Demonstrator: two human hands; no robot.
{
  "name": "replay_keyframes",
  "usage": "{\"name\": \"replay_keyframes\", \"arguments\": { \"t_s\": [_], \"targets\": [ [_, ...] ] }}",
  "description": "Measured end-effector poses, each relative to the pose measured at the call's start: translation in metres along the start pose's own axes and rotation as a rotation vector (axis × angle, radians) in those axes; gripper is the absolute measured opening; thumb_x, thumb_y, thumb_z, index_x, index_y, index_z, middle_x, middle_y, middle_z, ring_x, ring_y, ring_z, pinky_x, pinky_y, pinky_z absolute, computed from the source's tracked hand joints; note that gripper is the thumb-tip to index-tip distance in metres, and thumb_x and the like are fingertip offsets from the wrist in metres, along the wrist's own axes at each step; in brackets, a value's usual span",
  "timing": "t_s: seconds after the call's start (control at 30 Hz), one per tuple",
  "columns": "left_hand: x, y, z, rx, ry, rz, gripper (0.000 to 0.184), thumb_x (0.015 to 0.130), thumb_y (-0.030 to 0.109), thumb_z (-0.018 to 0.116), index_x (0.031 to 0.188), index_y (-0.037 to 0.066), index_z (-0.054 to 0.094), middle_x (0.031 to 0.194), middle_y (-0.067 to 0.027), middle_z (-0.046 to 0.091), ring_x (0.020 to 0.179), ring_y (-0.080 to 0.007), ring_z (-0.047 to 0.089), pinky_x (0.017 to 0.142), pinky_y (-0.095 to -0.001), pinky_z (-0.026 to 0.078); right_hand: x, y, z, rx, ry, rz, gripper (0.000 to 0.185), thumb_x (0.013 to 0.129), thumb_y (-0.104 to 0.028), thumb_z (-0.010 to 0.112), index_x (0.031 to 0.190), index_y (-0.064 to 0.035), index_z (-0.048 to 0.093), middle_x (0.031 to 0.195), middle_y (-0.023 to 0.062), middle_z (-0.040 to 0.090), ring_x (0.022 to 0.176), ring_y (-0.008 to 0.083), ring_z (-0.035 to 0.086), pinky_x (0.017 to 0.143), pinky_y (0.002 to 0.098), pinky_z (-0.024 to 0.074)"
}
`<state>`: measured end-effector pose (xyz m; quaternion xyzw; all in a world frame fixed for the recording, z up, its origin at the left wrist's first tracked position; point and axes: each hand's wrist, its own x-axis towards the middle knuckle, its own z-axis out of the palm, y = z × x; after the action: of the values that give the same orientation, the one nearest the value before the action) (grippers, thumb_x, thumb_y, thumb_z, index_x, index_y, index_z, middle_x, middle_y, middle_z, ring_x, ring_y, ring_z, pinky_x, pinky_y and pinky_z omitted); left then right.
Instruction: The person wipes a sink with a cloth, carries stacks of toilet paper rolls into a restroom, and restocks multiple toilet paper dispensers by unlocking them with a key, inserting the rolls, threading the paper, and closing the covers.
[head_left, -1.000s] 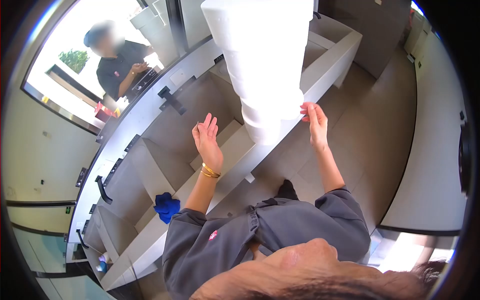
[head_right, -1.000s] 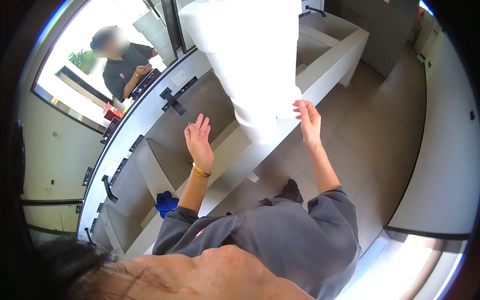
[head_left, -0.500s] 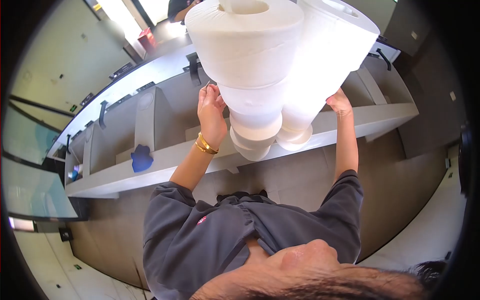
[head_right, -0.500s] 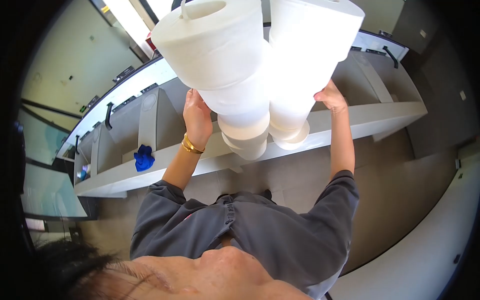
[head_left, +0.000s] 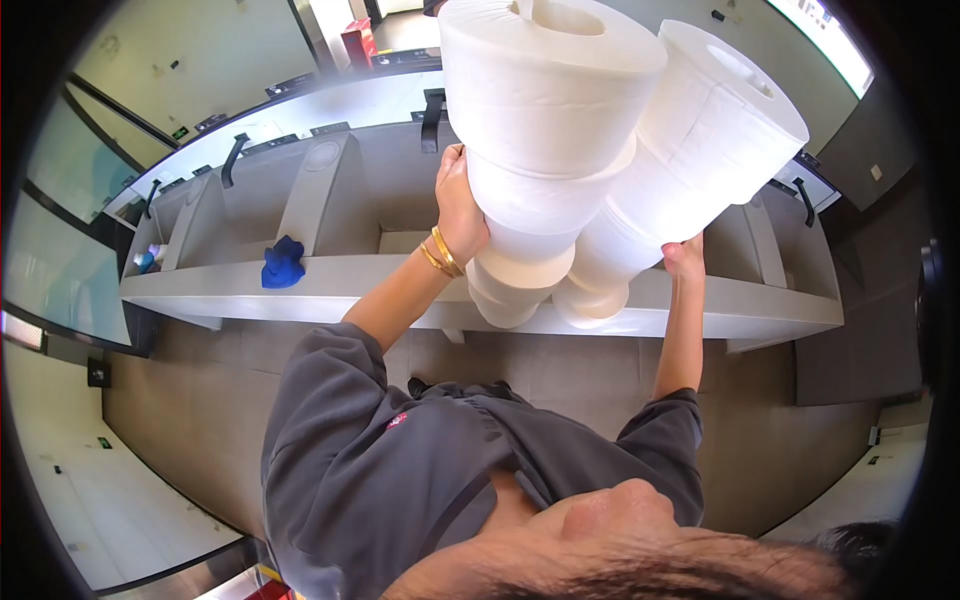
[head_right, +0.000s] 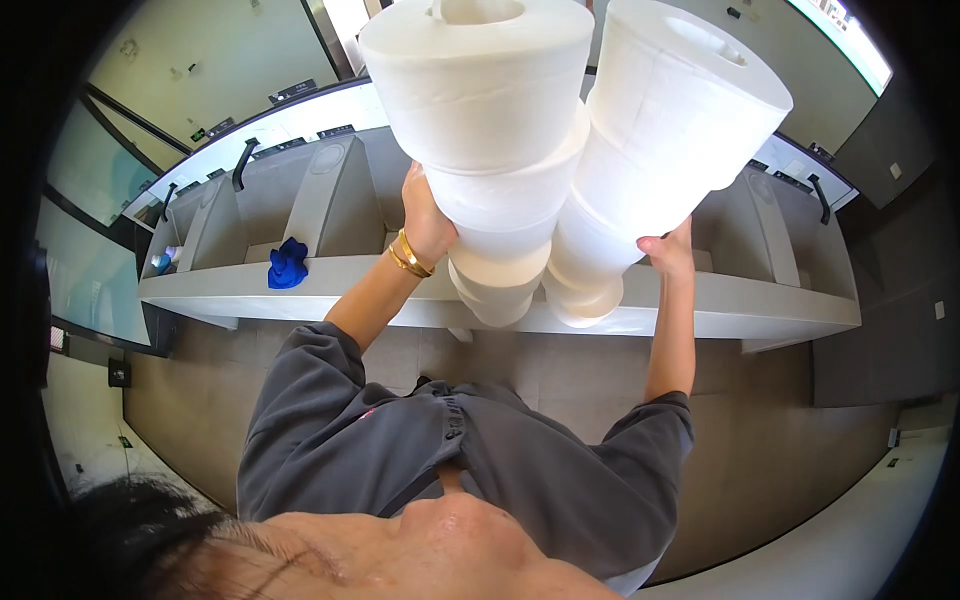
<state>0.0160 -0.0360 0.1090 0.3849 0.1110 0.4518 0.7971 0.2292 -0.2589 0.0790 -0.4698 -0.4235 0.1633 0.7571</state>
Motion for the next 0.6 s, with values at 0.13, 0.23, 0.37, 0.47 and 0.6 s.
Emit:
{"name": "replay_keyframes", "arguments": {
  "t_s": [0.13, 0.23, 0.37, 0.47, 0.6],
  "targets": [
    [-0.003, 0.012, 0.004, -0.055, -0.036, 0.006, 0.013, 0.093, 0.014, 0.047, 0.1, 0.004, 0.048, 0.09, -0.0045, 0.054, 0.084, -0.0116, 0.056, 0.075, -0.0266, 0.048, 0.002, -0.02, 0.018, -0.021, 0.009, -0.038, 0.108, 0.047, -0.042, 0.091, 0.128, 0.0092, 0.039, 0.122, 0.0132, 0.052, 0.113, 0.0243, 0.051, 0.095, 0.0355, 0.04],
    [0.002, 0.03, -0.003, -0.015, -0.039, 0.0, 0.015, 0.092, 0.013, 0.046, 0.104, 0.003, 0.047, 0.094, -0.0065, 0.055, 0.085, -0.0132, 0.058, 0.075, -0.0273, 0.05, 0.008, -0.028, 0.03, -0.027, -0.012, 0.001, 0.108, 0.048, -0.041, 0.091, 0.128, 0.0095, 0.039, 0.121, 0.0132, 0.053, 0.113, 0.0245, 0.051, 0.095, 0.0356, 0.0397],
    [-0.013, 0.078, -0.008, -0.024, 0.009, -0.036, 0.022, 0.093, 0.011, 0.043, 0.112, 0.001, 0.045, 0.101, -0.0106, 0.058, 0.088, -0.016, 0.061, 0.076, -0.0292, 0.053, 0.009, -0.034, 0.068, -0.013, -0.036, -0.022, 0.11, 0.048, -0.042, 0.091, 0.129, 0.0099, 0.038, 0.123, 0.0144, 0.052, 0.115, 0.0251, 0.05, 0.096, 0.0361, 0.0393],
    [-0.034, 0.114, -0.027, -0.043, 0.04, 0.01, 0.026, 0.094, 0.011, 0.042, 0.117, -0.001, 0.044, 0.105, -0.0124, 0.058, 0.089, -0.0177, 0.062, 0.077, -0.0314, 0.054, 0.003, -0.035, 0.101, -0.017, -0.106, -0.013, 0.11, 0.049, -0.045, 0.091, 0.129, 0.0094, 0.038, 0.124, 0.0152, 0.052, 0.115, 0.0252, 0.05, 0.097, 0.0365, 0.039],
    [-0.072, 0.164, -0.07, -0.011, 0.076, 0.089, 0.03, 0.095, 0.013, 0.041, 0.121, -0.002, 0.043, 0.107, -0.0129, 0.058, 0.093, -0.0181, 0.061, 0.08, -0.0309, 0.053, -0.017, -0.037, 0.16, -0.099, -0.163, 0.014, 0.108, 0.05, -0.054, 0.087, 0.127, 0.0069, 0.043, 0.122, 0.0137, 0.053, 0.113, 0.0245, 0.051, 0.097, 0.0372, 0.0391]
  ]
}}
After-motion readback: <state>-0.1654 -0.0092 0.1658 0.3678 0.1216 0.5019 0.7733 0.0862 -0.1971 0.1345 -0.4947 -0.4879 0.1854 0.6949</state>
